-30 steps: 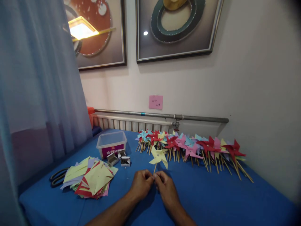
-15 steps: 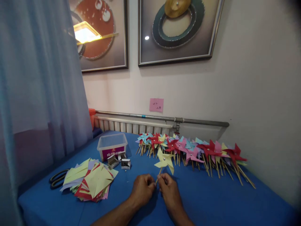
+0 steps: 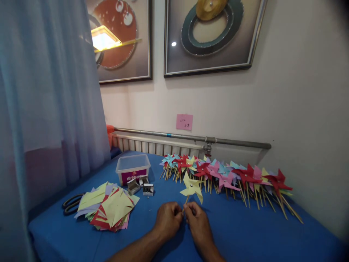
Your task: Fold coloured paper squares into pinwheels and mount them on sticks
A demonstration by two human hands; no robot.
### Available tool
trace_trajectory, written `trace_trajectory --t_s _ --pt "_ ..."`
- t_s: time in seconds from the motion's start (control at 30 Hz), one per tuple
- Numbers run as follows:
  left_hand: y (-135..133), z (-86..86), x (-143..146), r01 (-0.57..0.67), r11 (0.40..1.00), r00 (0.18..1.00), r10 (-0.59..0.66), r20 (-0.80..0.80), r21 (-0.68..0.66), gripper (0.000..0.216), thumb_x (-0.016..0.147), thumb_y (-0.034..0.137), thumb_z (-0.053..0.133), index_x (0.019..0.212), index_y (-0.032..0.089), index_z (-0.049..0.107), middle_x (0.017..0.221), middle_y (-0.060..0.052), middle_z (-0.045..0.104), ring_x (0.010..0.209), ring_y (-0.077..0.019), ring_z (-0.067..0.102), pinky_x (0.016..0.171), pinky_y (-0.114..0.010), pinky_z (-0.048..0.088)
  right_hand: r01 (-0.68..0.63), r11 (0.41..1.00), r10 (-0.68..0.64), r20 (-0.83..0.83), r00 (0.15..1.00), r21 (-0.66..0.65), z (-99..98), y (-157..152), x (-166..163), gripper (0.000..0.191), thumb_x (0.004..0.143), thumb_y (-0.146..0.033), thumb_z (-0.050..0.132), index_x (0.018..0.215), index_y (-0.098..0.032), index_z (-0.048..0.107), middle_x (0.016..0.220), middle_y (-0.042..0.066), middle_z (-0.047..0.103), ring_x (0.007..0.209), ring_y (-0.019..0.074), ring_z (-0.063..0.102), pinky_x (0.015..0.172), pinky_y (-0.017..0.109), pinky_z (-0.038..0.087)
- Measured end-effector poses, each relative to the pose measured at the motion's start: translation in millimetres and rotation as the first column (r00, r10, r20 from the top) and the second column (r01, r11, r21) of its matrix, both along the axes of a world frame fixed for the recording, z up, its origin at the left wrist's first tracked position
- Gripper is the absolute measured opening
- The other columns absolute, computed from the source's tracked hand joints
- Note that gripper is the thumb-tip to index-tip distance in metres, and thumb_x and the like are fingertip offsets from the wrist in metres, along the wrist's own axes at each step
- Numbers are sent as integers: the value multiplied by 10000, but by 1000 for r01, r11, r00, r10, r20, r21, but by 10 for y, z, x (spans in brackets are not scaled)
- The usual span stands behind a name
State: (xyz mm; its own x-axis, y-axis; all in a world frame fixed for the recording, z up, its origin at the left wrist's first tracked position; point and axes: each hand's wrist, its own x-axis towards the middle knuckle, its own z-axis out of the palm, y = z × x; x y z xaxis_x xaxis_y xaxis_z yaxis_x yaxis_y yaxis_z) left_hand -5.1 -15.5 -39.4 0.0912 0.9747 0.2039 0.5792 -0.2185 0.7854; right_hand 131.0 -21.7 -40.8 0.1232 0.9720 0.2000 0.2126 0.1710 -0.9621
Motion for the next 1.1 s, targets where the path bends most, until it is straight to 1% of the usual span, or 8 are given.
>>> trace_trajectory --t_s 0.2,0.37,0.57,0.67,0.77,0.87,0.93,1.1 --pt "-7 8 9 -18 999 1000 17 25 41 159 805 190 563 715 175 694 733 -26 703 714 -174 601 684 -280 368 -5 1000 3 83 997 26 -9 -8 -19 364 840 -575 554 719 -240 627 652 24 644 629 211 581 604 307 446" --pt "13 6 4 -37 998 999 35 40 43 190 833 218 564 693 173 684 707 -25 695 697 -171 595 661 -278 348 -15 999 13 75 997 33 -57 13 -25 424 828 -655 588 761 -239 638 668 26 667 643 219 605 583 295 442" --pt "189 165 -31 -105 994 992 104 72 19 148 832 185 593 743 157 708 702 -16 703 674 -158 593 635 -260 353 -12 999 8 94 996 50 -68 2 -39 380 865 -596 568 795 -232 654 668 17 655 623 206 588 587 292 422" --pt "369 310 -43 -131 991 991 130 26 36 146 850 169 606 773 153 729 745 -28 733 708 -158 621 656 -254 372 -19 999 16 111 994 29 -67 -9 -51 344 877 -551 538 793 -234 641 656 2 631 586 189 551 578 292 400" --pt "633 484 -78 -176 983 980 180 -87 48 165 887 180 609 828 150 760 828 -57 771 786 -172 668 708 -256 402 -25 999 23 107 994 21 -76 -10 -62 327 881 -534 529 776 -238 622 629 -14 594 569 182 523 568 290 388" --pt "956 661 -154 -278 960 930 279 -241 38 203 924 193 588 924 169 790 965 -84 801 914 -199 709 785 -262 444 -14 1000 12 111 994 22 -83 -4 -67 323 872 -534 544 747 -243 608 595 -23 559 557 180 501 552 287 367" --pt "1161 754 -218 -331 943 899 324 -295 30 209 919 184 593 952 163 799 1035 -129 800 982 -240 717 834 -290 463 -9 1000 8 120 993 12 -84 0 -69 315 871 -524 544 742 -244 610 591 -23 556 553 179 494 549 288 359" --pt "1477 834 -345 -405 914 838 372 -399 3 197 869 201 663 986 114 795 1078 -230 779 1026 -313 734 856 -334 490 -8 1000 7 103 995 13 -118 22 -76 317 873 -531 563 755 -244 628 637 -4 621 588 187 547 575 286 386"
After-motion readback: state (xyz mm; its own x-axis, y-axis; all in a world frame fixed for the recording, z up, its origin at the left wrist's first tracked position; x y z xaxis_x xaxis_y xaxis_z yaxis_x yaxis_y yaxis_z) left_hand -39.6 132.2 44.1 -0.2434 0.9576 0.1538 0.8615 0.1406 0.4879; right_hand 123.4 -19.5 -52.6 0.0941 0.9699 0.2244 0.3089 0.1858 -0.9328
